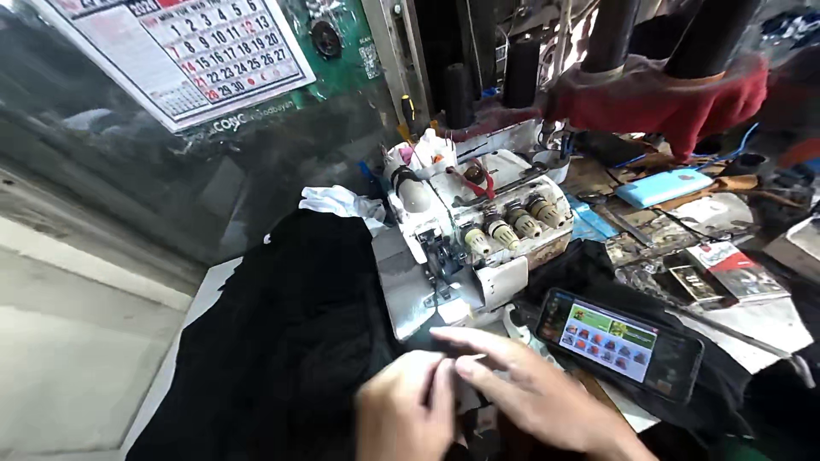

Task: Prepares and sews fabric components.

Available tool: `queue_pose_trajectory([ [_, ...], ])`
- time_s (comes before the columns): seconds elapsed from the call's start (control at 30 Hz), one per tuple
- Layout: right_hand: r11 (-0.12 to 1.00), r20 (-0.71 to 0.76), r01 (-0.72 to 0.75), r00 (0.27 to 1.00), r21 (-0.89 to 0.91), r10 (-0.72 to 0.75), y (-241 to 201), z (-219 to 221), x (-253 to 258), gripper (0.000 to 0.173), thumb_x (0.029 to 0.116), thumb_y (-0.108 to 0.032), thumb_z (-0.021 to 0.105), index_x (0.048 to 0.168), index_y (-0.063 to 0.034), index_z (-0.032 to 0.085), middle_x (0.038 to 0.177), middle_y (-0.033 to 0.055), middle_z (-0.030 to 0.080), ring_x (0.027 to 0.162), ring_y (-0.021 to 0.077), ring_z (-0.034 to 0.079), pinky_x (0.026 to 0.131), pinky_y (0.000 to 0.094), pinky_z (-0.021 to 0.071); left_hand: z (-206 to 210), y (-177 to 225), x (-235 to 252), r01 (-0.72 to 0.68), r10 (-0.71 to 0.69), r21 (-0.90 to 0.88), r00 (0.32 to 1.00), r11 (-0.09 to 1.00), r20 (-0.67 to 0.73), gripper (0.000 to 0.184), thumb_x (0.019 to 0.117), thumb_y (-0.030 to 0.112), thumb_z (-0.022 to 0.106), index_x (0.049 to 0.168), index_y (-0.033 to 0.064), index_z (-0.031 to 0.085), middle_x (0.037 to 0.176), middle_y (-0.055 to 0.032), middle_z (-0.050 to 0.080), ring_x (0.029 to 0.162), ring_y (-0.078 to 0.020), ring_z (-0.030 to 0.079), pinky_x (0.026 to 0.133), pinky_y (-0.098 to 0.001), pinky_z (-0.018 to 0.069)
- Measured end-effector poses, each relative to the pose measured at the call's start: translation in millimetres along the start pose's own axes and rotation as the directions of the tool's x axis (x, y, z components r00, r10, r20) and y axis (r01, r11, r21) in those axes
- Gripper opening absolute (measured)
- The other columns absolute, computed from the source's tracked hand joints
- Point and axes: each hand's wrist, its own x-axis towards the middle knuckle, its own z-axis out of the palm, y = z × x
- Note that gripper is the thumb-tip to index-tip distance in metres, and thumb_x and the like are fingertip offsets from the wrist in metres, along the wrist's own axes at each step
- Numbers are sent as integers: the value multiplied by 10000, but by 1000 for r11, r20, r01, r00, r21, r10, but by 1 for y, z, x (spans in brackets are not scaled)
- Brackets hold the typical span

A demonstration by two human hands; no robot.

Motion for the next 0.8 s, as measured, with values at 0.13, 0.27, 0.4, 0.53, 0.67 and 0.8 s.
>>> queue_pose_trajectory([
  [0.13, 989, -548, -121, 835, -86, 54, 3, -4, 23, 99, 957, -253, 730, 1042, -249, 780, 893, -72, 748, 733, 120, 711, 633, 337, 635, 33, 9, 3, -86, 102, -127, 987, 988, 125, 334, 990, 379, 651, 1299, 273, 720, 1217, 113, 711, 1110, -8, 666, 928, -282, 604],
  [0.27, 999, -596, -33, 803, -17, 17, 16, 15, 5, 159, 954, -173, 714, 1107, -204, 740, 1044, -23, 720, 899, 167, 705, 760, 357, 639, -18, -16, -20, 56, 30, -332, 968, 942, 248, 200, 1023, 237, 635, 1146, 162, 773, 1054, 86, 768, 956, -36, 729, 867, -291, 643],
  [0.4, 984, -503, 50, 863, 171, 44, 2, 32, -22, 189, 912, -80, 732, 1076, -35, 649, 1014, 102, 681, 856, 230, 694, 710, 368, 635, -5, 16, -53, 186, -112, -319, 965, 929, 236, 563, 860, 387, 831, 1326, 110, 679, 1273, -21, 700, 1155, -127, 677, 985, -365, 600],
  [0.53, 968, -246, 216, 952, 127, -180, -63, 19, -24, 325, 910, -67, 753, 1207, -70, 622, 1088, 52, 691, 892, 170, 703, 756, 339, 639, 15, 24, -55, 102, -69, -320, 991, 942, 112, 468, 855, 257, 767, 1286, 98, 680, 1272, -23, 700, 1161, -121, 670, 969, -365, 592],
  [0.67, 950, 10, 313, 950, -19, -313, -76, -6, -18, 827, 815, -386, 851, 1498, -179, 434, 1401, 15, 564, 1252, 194, 579, 1052, 407, 533, -40, 26, -42, -31, 115, -660, 990, 751, 84, 190, 996, 129, 609, 1139, 53, 708, 1023, -25, 736, 941, -84, 698, 844, -314, 607],
  [0.8, 937, 398, 318, 885, -142, -240, -58, 23, -13, 558, 891, -328, 803, 1347, -70, 611, 1289, 26, 674, 1226, 70, 608, 1131, 343, 470, -119, 54, -38, -214, 194, -640, 976, 738, -102, 153, 1003, 196, 676, 1022, 46, 700, 897, 8, 715, 872, -6, 673, 840, -212, 574],
])
